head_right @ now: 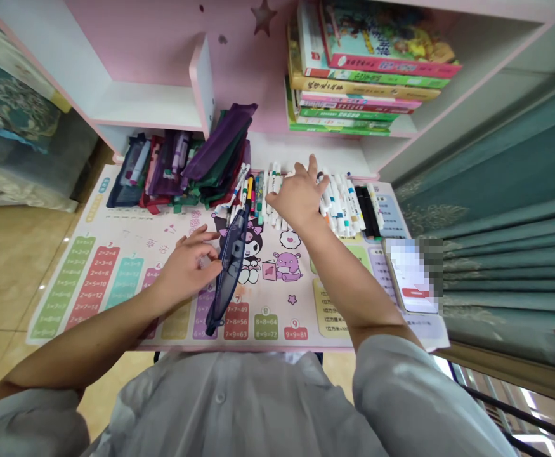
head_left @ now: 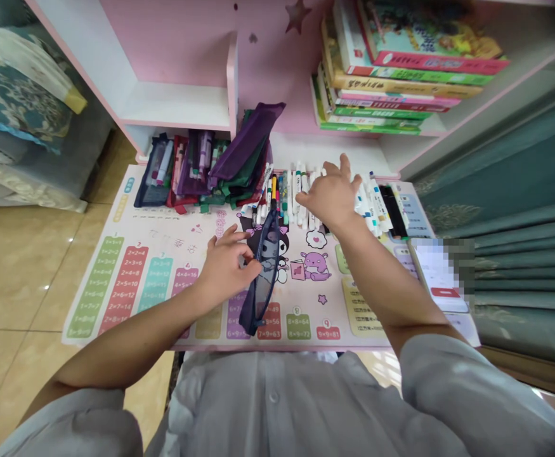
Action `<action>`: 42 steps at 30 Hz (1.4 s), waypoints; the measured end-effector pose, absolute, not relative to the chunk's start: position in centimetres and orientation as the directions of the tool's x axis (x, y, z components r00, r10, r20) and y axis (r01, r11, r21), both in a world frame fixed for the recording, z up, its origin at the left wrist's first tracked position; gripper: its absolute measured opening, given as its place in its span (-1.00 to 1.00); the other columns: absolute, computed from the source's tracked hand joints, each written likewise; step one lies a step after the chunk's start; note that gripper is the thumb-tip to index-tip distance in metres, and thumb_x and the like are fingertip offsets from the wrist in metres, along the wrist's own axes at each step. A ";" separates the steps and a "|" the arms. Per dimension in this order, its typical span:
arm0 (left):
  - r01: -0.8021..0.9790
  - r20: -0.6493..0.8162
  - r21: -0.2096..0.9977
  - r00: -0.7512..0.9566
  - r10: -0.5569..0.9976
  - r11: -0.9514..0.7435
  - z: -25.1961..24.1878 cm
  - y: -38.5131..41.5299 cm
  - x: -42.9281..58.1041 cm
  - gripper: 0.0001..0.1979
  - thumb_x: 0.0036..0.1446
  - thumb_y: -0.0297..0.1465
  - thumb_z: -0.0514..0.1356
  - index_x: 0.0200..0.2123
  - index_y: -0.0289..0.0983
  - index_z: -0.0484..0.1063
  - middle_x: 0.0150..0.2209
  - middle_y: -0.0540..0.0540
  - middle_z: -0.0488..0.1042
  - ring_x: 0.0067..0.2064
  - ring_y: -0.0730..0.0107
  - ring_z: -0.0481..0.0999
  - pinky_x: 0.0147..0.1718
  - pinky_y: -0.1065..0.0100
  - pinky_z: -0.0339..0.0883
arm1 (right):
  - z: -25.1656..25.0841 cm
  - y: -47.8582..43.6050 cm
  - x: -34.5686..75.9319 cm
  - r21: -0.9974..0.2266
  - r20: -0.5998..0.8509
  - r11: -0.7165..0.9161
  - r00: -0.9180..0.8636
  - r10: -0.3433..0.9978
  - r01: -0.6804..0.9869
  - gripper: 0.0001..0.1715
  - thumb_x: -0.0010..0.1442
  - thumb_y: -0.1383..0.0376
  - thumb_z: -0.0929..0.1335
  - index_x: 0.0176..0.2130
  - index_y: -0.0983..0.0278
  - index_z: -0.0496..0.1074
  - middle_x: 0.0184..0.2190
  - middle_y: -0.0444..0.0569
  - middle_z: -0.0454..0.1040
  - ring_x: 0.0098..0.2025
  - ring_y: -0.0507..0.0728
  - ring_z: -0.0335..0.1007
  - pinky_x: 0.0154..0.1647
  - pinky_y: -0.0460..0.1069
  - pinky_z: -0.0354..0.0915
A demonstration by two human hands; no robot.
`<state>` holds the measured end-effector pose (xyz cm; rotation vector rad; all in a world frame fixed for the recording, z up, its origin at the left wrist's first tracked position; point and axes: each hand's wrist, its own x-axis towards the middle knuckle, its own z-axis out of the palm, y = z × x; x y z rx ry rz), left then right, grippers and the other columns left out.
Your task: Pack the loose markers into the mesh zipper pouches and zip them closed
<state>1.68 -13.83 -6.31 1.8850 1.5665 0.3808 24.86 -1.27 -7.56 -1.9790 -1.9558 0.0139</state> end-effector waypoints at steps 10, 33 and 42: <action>0.677 -0.134 0.734 0.214 0.968 -0.048 -7.3 -14.0 2.1 -0.86 0.06 -0.39 0.16 -0.52 -0.22 0.45 0.25 -0.18 0.46 0.44 -0.07 0.15 0.36 -0.20 0.07 | -2.9 -15.1 24.6 -0.495 0.320 0.409 -0.277 0.906 0.766 -0.72 0.00 0.34 0.46 -0.64 0.21 0.36 0.27 0.01 0.40 0.45 0.58 0.01 0.28 0.57 0.18; 0.692 -0.137 0.718 0.239 0.961 -0.070 -8.2 -13.8 2.2 -0.89 0.04 -0.37 0.19 -0.51 -0.21 0.44 0.25 -0.16 0.46 0.44 -0.08 0.17 0.37 -0.24 0.05 | -7.0 -14.9 18.9 -0.292 0.106 0.379 -0.364 0.925 0.878 -0.86 0.00 0.33 0.51 -0.55 0.27 0.55 0.31 0.25 0.36 0.44 0.60 0.01 0.28 0.64 0.03; 0.704 -0.111 0.708 0.193 0.975 -0.058 -8.1 -13.3 2.3 -0.72 0.20 -0.32 0.12 -0.54 -0.21 0.44 0.21 -0.12 0.51 0.43 -0.03 0.20 0.36 -0.20 0.08 | -6.5 -14.4 19.5 -0.390 0.091 0.377 -0.373 0.924 0.840 -0.80 0.06 0.29 0.50 -0.55 0.27 0.54 0.28 0.26 0.40 0.43 0.60 0.06 0.27 0.64 0.06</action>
